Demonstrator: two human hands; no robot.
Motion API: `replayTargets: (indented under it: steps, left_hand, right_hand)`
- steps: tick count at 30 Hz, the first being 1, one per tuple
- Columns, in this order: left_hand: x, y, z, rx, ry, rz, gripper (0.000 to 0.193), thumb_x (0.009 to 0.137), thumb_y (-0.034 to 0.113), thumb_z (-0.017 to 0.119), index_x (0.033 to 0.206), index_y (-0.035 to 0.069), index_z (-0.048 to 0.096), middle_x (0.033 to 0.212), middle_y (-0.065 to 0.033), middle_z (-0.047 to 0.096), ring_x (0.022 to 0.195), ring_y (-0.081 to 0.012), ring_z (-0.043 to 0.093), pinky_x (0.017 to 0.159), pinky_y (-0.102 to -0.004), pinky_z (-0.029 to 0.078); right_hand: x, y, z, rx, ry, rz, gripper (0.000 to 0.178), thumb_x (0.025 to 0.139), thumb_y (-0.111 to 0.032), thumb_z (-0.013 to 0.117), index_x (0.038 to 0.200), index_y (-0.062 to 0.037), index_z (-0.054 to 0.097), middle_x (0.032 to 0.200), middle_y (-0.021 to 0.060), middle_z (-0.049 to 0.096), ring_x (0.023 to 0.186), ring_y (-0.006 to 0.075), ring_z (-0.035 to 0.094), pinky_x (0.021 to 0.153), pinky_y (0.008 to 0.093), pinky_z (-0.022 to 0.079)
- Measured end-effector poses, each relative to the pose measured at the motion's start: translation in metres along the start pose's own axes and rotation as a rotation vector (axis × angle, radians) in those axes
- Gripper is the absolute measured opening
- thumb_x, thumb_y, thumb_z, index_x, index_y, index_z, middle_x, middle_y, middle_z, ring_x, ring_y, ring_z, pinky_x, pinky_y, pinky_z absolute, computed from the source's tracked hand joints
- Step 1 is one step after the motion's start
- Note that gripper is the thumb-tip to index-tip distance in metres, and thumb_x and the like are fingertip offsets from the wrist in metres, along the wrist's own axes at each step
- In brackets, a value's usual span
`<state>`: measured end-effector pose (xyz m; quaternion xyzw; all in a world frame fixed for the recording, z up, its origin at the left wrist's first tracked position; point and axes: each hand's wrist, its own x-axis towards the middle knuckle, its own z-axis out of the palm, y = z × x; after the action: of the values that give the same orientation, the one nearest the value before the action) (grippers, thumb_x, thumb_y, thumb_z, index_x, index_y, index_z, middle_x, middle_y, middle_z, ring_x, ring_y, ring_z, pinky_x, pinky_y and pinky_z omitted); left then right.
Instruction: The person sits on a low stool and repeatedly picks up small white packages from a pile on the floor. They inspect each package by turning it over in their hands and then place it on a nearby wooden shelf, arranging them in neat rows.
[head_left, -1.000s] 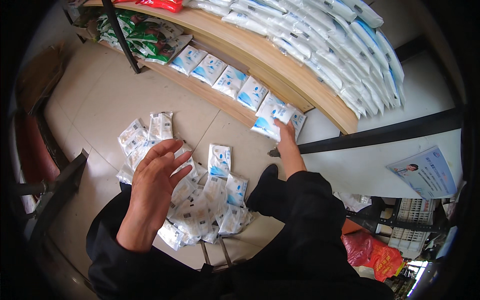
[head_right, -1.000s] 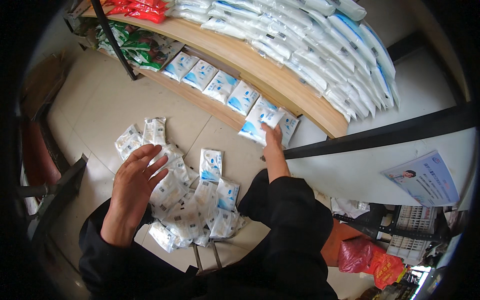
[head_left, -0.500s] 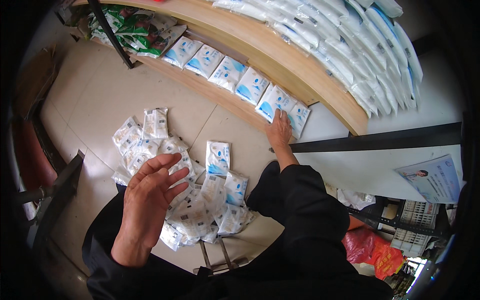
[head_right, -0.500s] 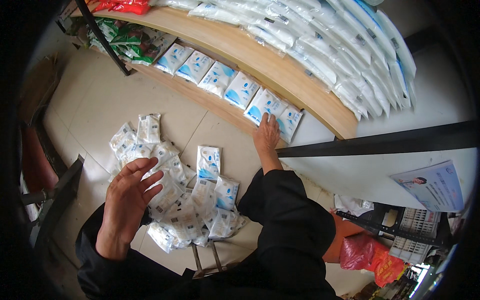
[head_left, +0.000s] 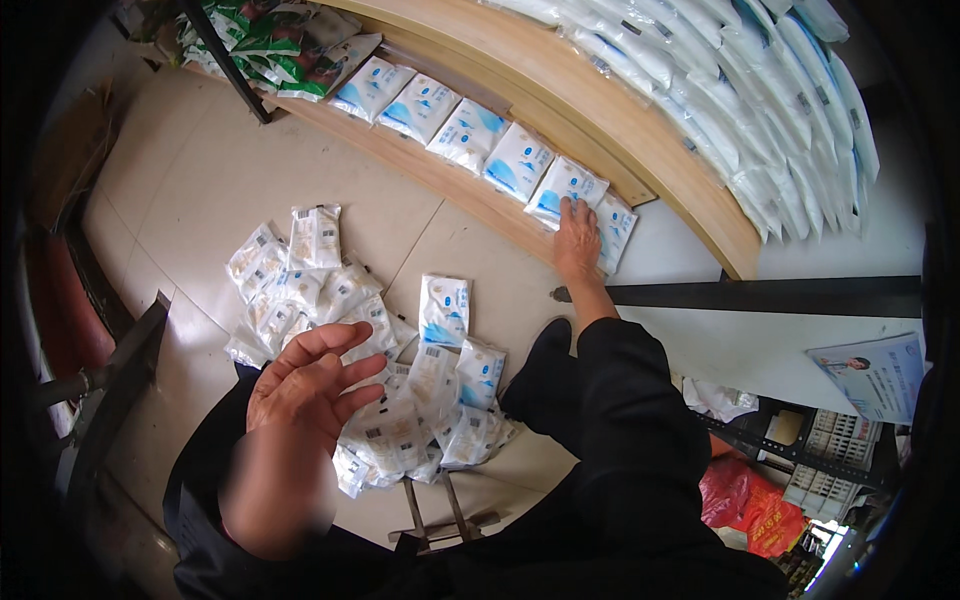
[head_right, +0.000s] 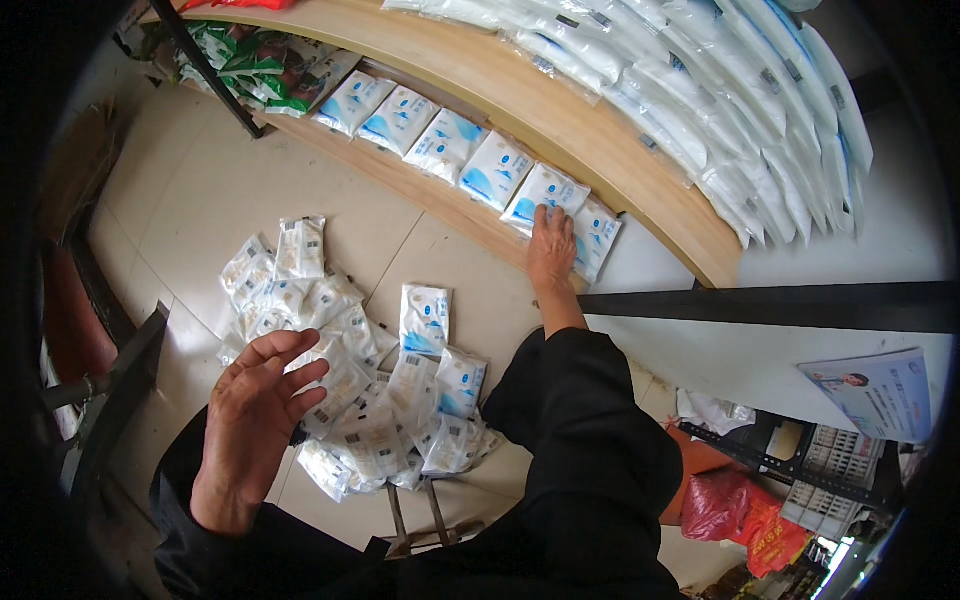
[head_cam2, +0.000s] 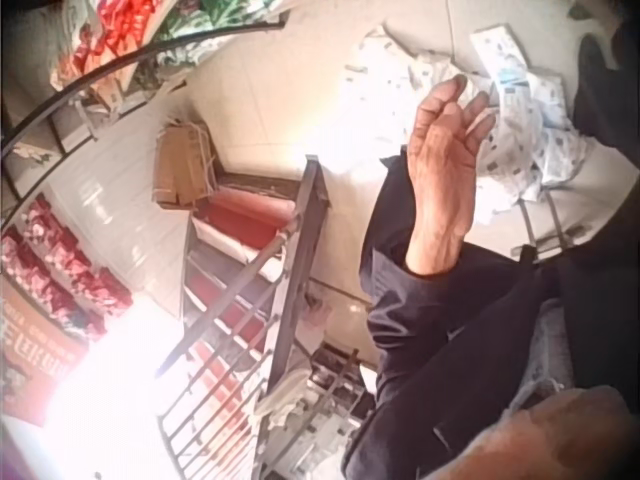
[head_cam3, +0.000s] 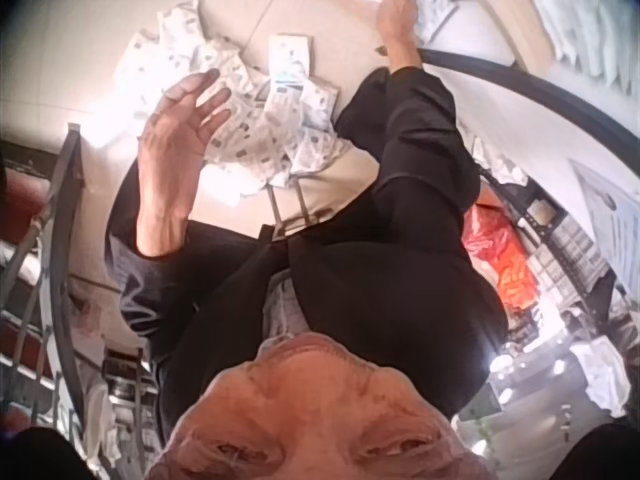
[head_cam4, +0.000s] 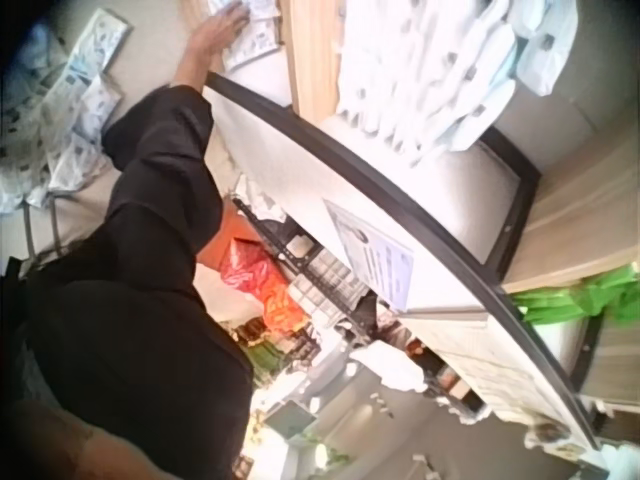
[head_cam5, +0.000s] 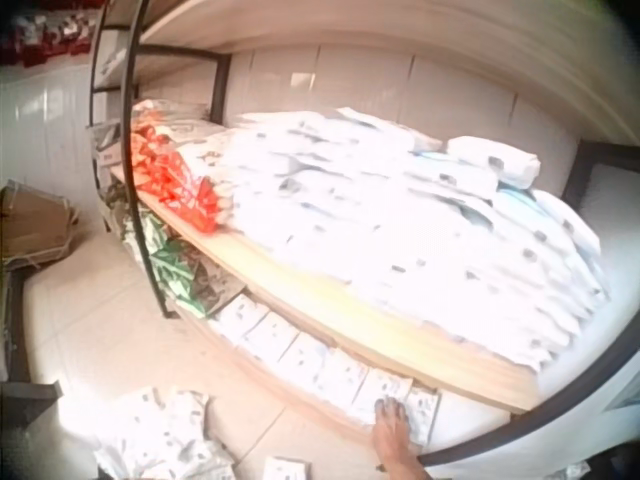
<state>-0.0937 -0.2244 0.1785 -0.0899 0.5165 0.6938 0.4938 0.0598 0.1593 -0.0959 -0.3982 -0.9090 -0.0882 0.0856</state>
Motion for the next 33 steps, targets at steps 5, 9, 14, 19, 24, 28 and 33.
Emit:
replayTargets:
  steps: [5, 9, 14, 19, 24, 28, 33]
  left_hand:
    - [-0.003, 0.001, -0.001, -0.006, -0.010, -0.005, 0.031, 0.099, 0.018, 0.062, 0.125, 0.001, 0.059, 0.138, -0.0164, 0.059, 0.111, -0.0242, 0.068, 0.096, -0.0352, 0.056]
    - [-0.001, 0.000, -0.006, 0.004, -0.041, 0.014, 0.032, 0.100, 0.022, 0.062, 0.126, 0.003, 0.059, 0.139, -0.0151, 0.059, 0.114, -0.0241, 0.065, 0.099, -0.0351, 0.053]
    - [0.001, 0.000, -0.012, 0.013, -0.059, 0.069, 0.033, 0.101, 0.024, 0.061, 0.127, 0.003, 0.059, 0.140, -0.0147, 0.058, 0.117, -0.0233, 0.065, 0.100, -0.0343, 0.053]
    - [-0.001, 0.005, 0.000, 0.029, -0.050, 0.052, 0.033, 0.101, 0.021, 0.061, 0.127, 0.001, 0.059, 0.137, -0.0158, 0.061, 0.115, -0.0234, 0.067, 0.099, -0.0336, 0.056]
    - [-0.005, 0.003, -0.012, -0.040, 0.023, 0.054, 0.031, 0.098, 0.011, 0.061, 0.125, -0.001, 0.062, 0.131, -0.0165, 0.065, 0.114, -0.0258, 0.069, 0.099, -0.0372, 0.056]
    - [0.000, 0.005, -0.012, -0.035, 0.016, 0.034, 0.031, 0.098, 0.012, 0.061, 0.126, -0.002, 0.061, 0.131, -0.0174, 0.065, 0.113, -0.0259, 0.069, 0.099, -0.0372, 0.056]
    - [-0.002, 0.006, -0.016, -0.043, 0.044, 0.022, 0.030, 0.100, 0.010, 0.057, 0.127, -0.003, 0.060, 0.131, -0.0180, 0.064, 0.114, -0.0258, 0.068, 0.098, -0.0361, 0.056]
  right_hand:
    - [-0.006, -0.002, -0.001, 0.006, -0.015, 0.018, 0.041, 0.093, -0.005, 0.060, 0.134, -0.0093, 0.055, 0.134, 0.0169, 0.055, 0.127, 0.0357, 0.055, 0.098, 0.0460, 0.053]
    - [-0.011, 0.002, -0.005, 0.003, -0.020, -0.003, 0.042, 0.092, -0.005, 0.060, 0.133, -0.0092, 0.056, 0.131, 0.0168, 0.056, 0.124, 0.0350, 0.057, 0.097, 0.0464, 0.050]
    - [-0.036, -0.030, -0.010, 0.120, 0.034, 0.047, 0.033, 0.090, -0.008, 0.061, 0.123, -0.0083, 0.061, 0.122, 0.0160, 0.061, 0.117, 0.0367, 0.058, 0.090, 0.0490, 0.050]
    - [-0.113, -0.063, 0.047, 0.581, -0.480, 0.241, 0.032, 0.091, -0.036, 0.063, 0.099, -0.0055, 0.068, 0.092, 0.0238, 0.071, 0.091, 0.0423, 0.069, 0.080, 0.0508, 0.054]
    - [-0.171, -0.113, 0.068, 0.830, -0.748, 0.399, 0.043, 0.088, -0.038, 0.068, 0.090, 0.0048, 0.070, 0.087, 0.0220, 0.072, 0.086, 0.0342, 0.071, 0.077, 0.0431, 0.054]
    - [-0.198, -0.114, 0.114, 0.947, -0.594, 0.628, 0.037, 0.087, -0.032, 0.072, 0.091, 0.0048, 0.070, 0.081, 0.0125, 0.072, 0.078, 0.0230, 0.068, 0.069, 0.0374, 0.053]
    - [-0.182, -0.126, 0.103, 0.900, -0.833, 0.584, 0.032, 0.084, -0.026, 0.075, 0.097, 0.0032, 0.070, 0.080, 0.0100, 0.070, 0.068, 0.0191, 0.064, 0.061, 0.0353, 0.052]
